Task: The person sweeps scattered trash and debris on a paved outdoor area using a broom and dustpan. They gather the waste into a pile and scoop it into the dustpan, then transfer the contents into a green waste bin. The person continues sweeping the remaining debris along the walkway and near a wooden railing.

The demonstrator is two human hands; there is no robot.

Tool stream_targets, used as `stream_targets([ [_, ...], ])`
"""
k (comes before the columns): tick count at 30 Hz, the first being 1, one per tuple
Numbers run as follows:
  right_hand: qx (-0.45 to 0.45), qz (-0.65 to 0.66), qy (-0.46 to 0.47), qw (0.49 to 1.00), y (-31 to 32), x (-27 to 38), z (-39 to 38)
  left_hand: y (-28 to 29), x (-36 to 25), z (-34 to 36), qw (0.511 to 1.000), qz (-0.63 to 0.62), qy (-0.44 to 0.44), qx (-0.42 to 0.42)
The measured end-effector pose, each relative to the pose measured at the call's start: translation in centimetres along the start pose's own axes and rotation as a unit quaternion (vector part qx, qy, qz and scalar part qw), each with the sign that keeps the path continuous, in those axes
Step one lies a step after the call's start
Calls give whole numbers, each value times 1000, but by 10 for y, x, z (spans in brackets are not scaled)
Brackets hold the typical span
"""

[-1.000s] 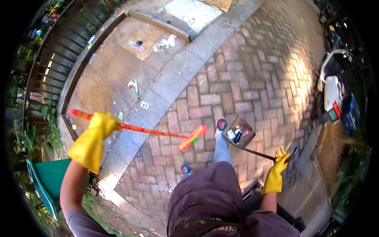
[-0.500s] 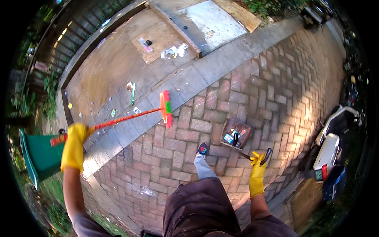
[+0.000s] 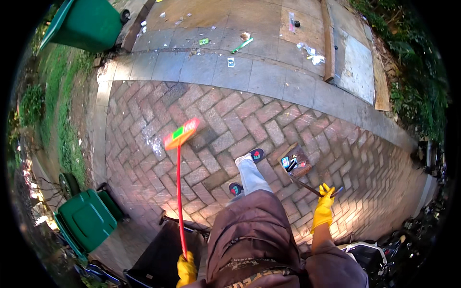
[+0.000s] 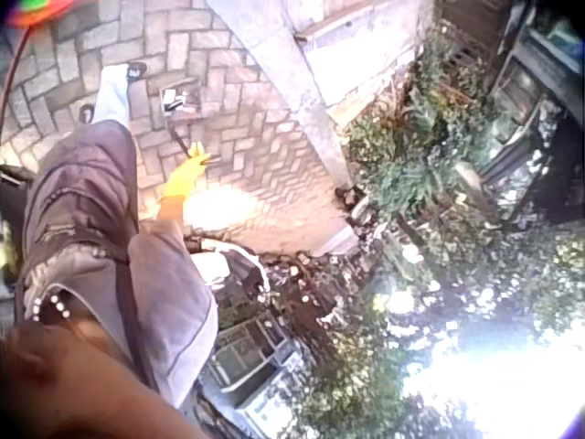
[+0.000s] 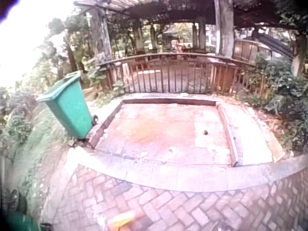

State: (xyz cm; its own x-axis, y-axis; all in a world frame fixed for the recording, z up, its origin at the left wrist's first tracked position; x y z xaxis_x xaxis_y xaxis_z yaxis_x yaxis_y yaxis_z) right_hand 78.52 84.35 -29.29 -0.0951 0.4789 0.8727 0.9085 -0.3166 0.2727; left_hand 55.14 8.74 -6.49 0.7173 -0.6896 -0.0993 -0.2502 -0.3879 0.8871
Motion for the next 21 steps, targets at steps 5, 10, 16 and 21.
stream_targets([
  [5,54,-40,49,997,-32,9,3,-58,79,-78,989,-16,60,133],
  [10,118,-89,8,989,-50,17,-15,-129,85,-99,982,-17,18,189],
  [16,82,-42,-29,995,-19,31,41,-164,102,-130,976,-7,-19,217],
  [21,88,-62,22,994,-21,77,78,-188,85,-149,982,-1,-52,182],
])
Point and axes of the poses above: each hand's wrist, its own z-axis towards the middle knuckle, its own y-axis out of the back of the hand, x = y × z, the point moved 9 cm from there along z, towards the middle knuckle, and after that the axes turned 15 degrees about -x, right-handed, at the moved point
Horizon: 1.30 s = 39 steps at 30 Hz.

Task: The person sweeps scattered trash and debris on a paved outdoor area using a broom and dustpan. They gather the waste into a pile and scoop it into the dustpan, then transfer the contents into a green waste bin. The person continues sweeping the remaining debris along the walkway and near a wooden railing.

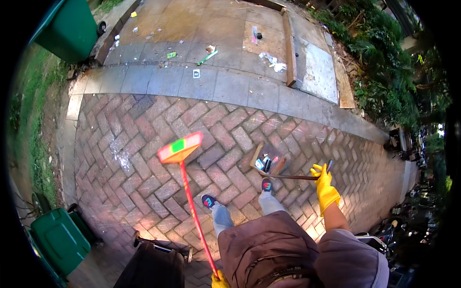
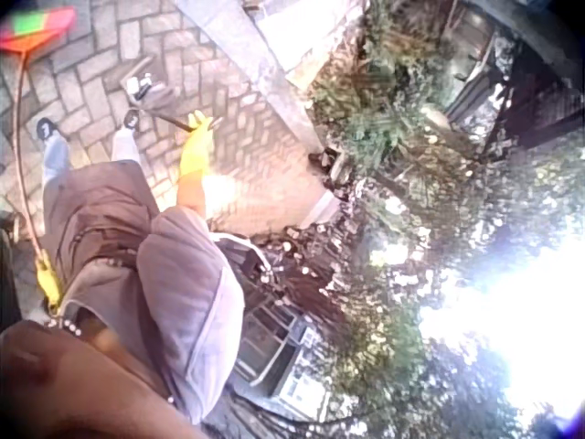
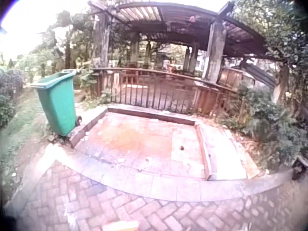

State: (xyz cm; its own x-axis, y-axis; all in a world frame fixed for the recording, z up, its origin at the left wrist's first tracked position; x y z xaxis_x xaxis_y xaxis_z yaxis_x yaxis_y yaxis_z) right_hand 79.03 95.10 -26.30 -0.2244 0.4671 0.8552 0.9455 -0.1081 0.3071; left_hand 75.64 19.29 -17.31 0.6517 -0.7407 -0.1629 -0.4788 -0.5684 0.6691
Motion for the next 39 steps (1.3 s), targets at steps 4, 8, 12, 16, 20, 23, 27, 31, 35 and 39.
stream_targets([
  [4,54,-111,32,992,18,62,38,-42,-50,3,998,37,-42,-34],
  [8,78,-107,28,991,63,89,121,-126,-103,9,989,92,-93,-68],
  [12,95,-58,75,991,103,90,180,-227,-149,31,973,107,-147,-144],
  [16,103,-35,84,991,120,83,212,-306,-310,55,983,8,-147,-110],
  [20,12,-47,-7,999,130,93,230,-328,-551,2,968,-85,-235,-27],
  [23,-32,10,-35,999,146,95,261,-356,-512,4,974,-117,-190,38],
  [27,-102,122,-68,985,181,82,301,-379,-390,-23,997,-41,-63,-7],
  [31,-158,155,-76,972,194,77,331,-422,-568,-29,972,-74,-210,-68],
  [35,-196,117,-82,970,182,127,375,-449,-822,-15,944,-218,-248,9],
  [39,-262,142,-133,945,242,132,440,-458,-869,-62,951,-133,-274,54],
])
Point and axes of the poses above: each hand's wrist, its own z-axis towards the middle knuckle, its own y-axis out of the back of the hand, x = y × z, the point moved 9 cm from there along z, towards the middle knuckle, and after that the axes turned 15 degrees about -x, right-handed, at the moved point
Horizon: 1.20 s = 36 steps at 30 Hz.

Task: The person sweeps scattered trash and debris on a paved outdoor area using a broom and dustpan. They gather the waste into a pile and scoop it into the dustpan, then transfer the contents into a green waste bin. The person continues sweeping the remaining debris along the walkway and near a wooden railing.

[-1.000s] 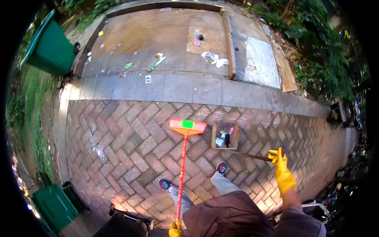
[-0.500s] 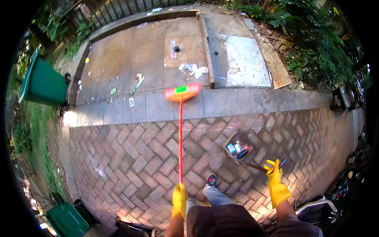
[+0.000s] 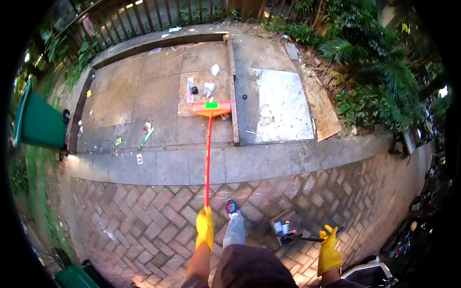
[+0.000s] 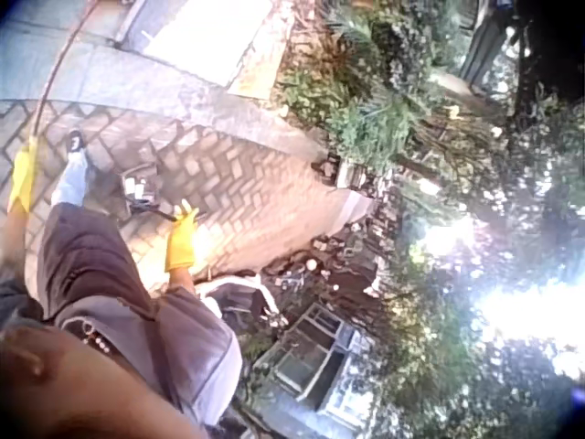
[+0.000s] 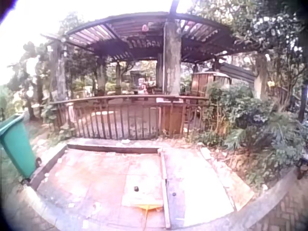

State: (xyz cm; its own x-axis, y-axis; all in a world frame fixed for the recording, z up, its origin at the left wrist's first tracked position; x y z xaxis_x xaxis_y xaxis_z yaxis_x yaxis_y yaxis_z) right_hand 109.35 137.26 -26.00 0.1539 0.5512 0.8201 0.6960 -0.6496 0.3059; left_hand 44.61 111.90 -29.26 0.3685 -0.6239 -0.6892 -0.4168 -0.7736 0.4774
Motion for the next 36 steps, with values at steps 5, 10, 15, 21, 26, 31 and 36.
stream_targets([
  [5,45,42,35,998,-60,73,-43,43,126,-74,976,5,199,-88],
  [10,79,92,34,992,-94,126,-15,-92,-79,62,987,-124,102,-23],
  [15,73,88,19,993,-205,170,-16,-123,-227,169,996,10,58,-71],
  [21,66,-8,12,998,-341,194,32,-101,-106,85,975,112,168,-88],
  [26,153,-25,54,986,-465,273,33,-229,-251,139,979,-17,178,-93],
  [31,219,-25,77,972,-570,349,58,-283,-420,205,962,-200,144,-119],
  [36,219,-83,99,967,-683,415,70,-322,-495,187,975,-56,131,-168],
])
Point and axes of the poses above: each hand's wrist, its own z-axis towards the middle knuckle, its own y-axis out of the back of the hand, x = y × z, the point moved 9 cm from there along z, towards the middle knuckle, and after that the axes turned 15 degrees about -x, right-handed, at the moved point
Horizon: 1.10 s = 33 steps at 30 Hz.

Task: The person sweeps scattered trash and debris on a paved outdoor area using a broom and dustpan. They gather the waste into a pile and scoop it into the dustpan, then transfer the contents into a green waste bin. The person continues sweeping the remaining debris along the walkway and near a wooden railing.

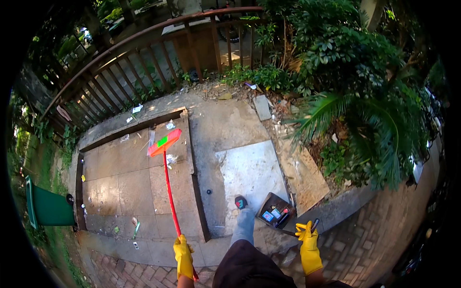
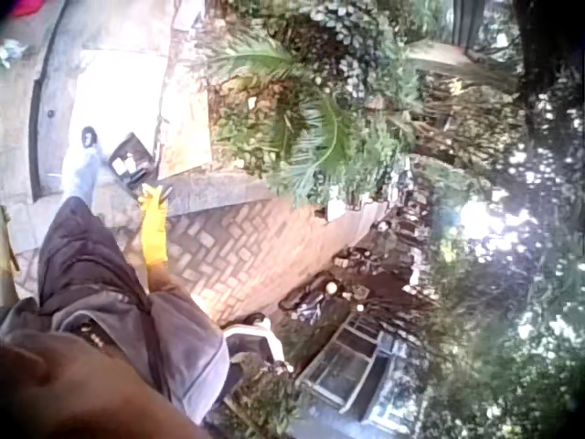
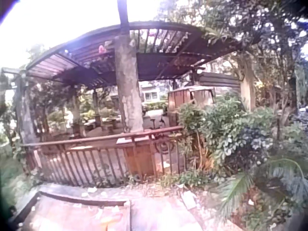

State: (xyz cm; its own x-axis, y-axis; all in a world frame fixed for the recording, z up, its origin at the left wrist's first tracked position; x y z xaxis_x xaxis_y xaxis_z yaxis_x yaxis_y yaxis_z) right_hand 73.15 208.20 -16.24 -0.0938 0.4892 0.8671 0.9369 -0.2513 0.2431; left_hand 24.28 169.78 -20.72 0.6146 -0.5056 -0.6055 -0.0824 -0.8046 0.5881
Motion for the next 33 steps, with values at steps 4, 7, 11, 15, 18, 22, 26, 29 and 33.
stream_targets([
  [4,41,-45,6,998,-80,43,64,-62,-66,-24,999,32,-13,-7],
  [7,69,-87,44,993,-136,95,113,-152,-166,-35,997,62,-44,10],
  [11,103,-123,26,987,-201,154,155,-274,-274,4,989,127,-76,25],
  [15,128,-129,45,982,-257,193,182,-339,-323,52,981,129,-147,-4],
  [18,207,-171,73,961,-308,232,196,-337,-295,39,935,307,-175,-15],
  [22,294,-171,59,938,-369,291,235,-288,-217,-72,932,354,23,68],
  [26,380,-229,40,895,-422,338,252,-321,-238,-132,943,305,94,95],
  [29,456,-280,86,840,-471,353,283,-421,-333,-131,963,238,30,124],
  [33,462,-310,115,823,-528,411,286,-523,-468,-151,968,164,-54,181],
])
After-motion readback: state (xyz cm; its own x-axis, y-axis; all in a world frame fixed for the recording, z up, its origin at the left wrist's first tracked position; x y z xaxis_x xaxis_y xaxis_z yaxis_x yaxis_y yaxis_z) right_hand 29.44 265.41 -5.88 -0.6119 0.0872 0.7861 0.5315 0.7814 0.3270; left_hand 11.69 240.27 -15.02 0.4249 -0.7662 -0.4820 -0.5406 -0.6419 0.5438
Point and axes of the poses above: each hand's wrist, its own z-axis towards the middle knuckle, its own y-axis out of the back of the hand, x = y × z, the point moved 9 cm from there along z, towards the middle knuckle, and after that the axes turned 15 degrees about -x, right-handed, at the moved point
